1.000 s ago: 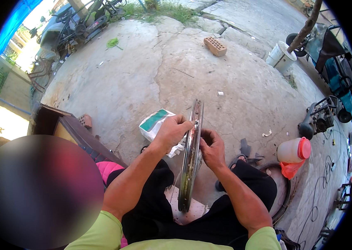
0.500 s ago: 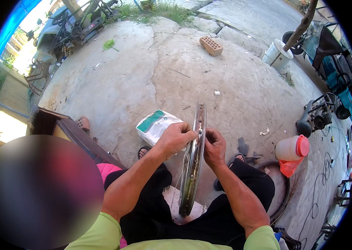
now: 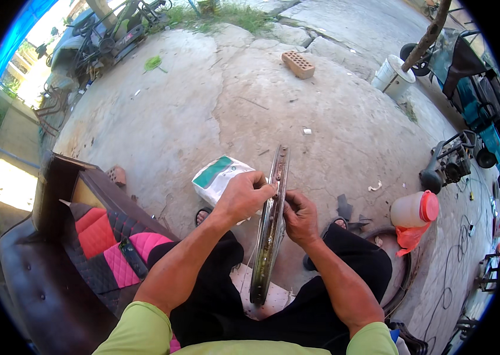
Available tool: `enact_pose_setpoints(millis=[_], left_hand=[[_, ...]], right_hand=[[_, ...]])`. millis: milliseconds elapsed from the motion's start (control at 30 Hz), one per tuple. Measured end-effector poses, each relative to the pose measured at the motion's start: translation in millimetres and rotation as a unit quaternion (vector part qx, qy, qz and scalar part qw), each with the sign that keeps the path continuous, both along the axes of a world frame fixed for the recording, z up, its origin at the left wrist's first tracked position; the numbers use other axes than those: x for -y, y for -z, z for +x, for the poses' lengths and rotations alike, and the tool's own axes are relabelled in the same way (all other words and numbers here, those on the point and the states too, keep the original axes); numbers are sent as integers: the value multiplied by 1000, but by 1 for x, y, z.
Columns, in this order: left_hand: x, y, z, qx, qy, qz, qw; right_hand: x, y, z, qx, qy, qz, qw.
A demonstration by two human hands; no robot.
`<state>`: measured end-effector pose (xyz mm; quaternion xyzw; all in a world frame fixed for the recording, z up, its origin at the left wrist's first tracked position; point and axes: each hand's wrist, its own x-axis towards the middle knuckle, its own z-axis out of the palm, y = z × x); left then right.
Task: The person sits on a sofa and works on a bicycle wheel held on their lap. They repeatedly rotate the wheel and use their fingers to adjust the spokes and rim, occasionally reaching for a small tool on the sofa to make precise adjustments.
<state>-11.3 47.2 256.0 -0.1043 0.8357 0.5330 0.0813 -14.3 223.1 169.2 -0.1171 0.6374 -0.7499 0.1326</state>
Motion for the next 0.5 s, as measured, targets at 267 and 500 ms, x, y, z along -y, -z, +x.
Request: enact_pose_setpoints(millis=[267, 500], left_hand=[[-8, -7, 1, 15, -10, 1, 1000], [-5, 1, 2, -27, -17, 10, 999]], right_hand=[[-1, 9, 0, 97, -13, -134, 986], [1, 5, -2, 55, -43, -71, 995]])
